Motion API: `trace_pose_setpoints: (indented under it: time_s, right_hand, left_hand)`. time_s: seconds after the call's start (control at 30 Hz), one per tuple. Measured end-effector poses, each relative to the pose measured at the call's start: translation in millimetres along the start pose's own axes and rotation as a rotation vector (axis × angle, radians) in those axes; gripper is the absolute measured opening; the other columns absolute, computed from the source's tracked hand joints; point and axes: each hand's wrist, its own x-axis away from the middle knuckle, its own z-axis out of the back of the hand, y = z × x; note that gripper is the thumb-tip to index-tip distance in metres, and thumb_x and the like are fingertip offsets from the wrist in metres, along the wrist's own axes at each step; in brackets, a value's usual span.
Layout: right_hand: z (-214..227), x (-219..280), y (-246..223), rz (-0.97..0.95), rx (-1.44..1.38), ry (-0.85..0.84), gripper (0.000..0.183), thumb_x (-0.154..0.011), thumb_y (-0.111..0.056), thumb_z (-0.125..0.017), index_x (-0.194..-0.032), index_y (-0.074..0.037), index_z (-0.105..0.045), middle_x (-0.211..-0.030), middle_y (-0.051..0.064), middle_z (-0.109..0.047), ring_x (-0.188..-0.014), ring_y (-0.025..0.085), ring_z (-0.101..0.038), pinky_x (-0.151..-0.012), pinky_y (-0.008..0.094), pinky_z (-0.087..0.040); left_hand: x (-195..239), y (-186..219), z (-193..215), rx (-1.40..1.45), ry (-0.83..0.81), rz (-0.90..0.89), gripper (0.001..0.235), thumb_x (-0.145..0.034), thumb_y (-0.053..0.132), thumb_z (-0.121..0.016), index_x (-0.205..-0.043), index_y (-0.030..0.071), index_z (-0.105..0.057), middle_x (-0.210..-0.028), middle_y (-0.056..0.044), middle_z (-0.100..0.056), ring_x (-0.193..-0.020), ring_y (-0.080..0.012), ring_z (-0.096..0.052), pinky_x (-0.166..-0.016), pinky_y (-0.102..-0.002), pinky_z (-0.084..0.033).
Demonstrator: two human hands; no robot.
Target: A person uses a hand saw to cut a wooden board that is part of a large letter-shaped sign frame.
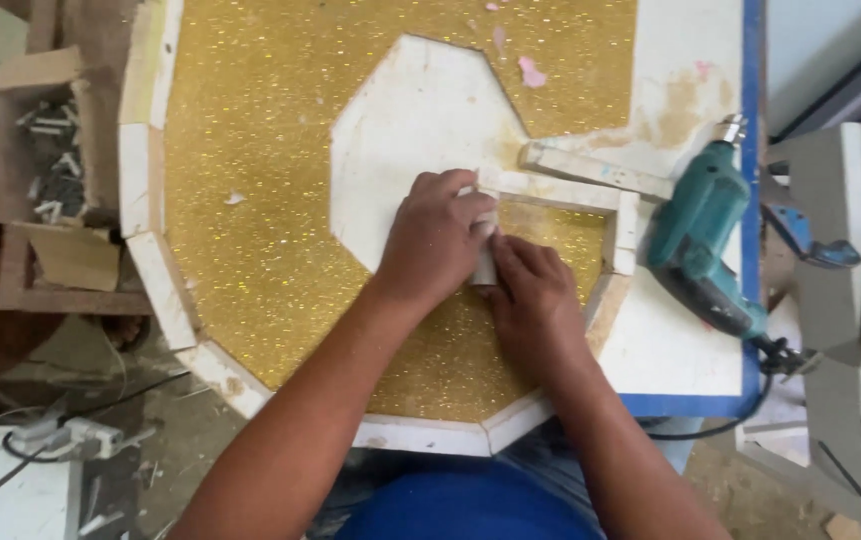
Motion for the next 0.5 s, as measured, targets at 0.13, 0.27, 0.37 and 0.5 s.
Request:
trace_pose_setpoints:
  time_s: [0.13, 0.27, 0.37, 0.5]
  right_hand:
    - [2, 1, -5, -0.022, 0.033, -0.003, 0.058, -0.082, -0.025, -0.082, -0.135, -0.007, -0.068, -0.123, 0.014, -0.07, -0.112, 0.035, -0.066, -0.089, 0.047, -0.052]
    - [4, 0, -2, -0.043, -0.06, -0.015, 0.06, -0.08, -0.022, -0.083, -0.137, -0.007, -0.066, -0.122, 0.014, -0.071, -0.112, 0.036, -0.067, -0.091, 0.051, -0.052]
    - [3, -1, 0, -0.06, -0.099, -0.009, 0.062, -0.078, -0.018, -0.084, -0.137, -0.008, -0.067, -0.121, 0.013, -0.072, -0.112, 0.036, -0.067, -0.092, 0.05, -0.052]
    - [11, -5, -5, -0.044, -0.193, 0.002, 0.062, -0.078, -0.016, -0.085, -0.137, -0.008, -0.067, -0.12, 0.015, -0.074, -0.109, 0.038, -0.07, -0.091, 0.05, -0.055]
  left_hand:
    - [-17, -3, -2, 0.007, -0.1, 0.072, 0.033, -0.093, 0.013, -0.07, -0.125, 0.012, -0.073, -0.126, -0.016, -0.066, -0.114, -0.0338, -0.063, -0.091, -0.05, -0.059]
    - [-29, -9, 2, -0.012, -0.197, 0.089, 0.034, -0.085, 0.013, -0.079, -0.119, 0.013, -0.076, -0.126, -0.014, -0.061, -0.118, -0.0372, -0.059, -0.093, -0.053, -0.057]
    - [-35, 3, 20, -0.037, -0.313, 0.178, 0.037, -0.084, 0.018, -0.082, -0.121, 0.019, -0.077, -0.13, -0.011, -0.059, -0.124, -0.034, -0.057, -0.098, -0.05, -0.056]
    - [-36, 10, 28, -0.054, -0.354, 0.248, 0.04, -0.082, 0.016, -0.084, -0.121, 0.022, -0.077, -0.14, -0.012, -0.057, -0.131, -0.0361, -0.054, -0.103, -0.053, -0.052]
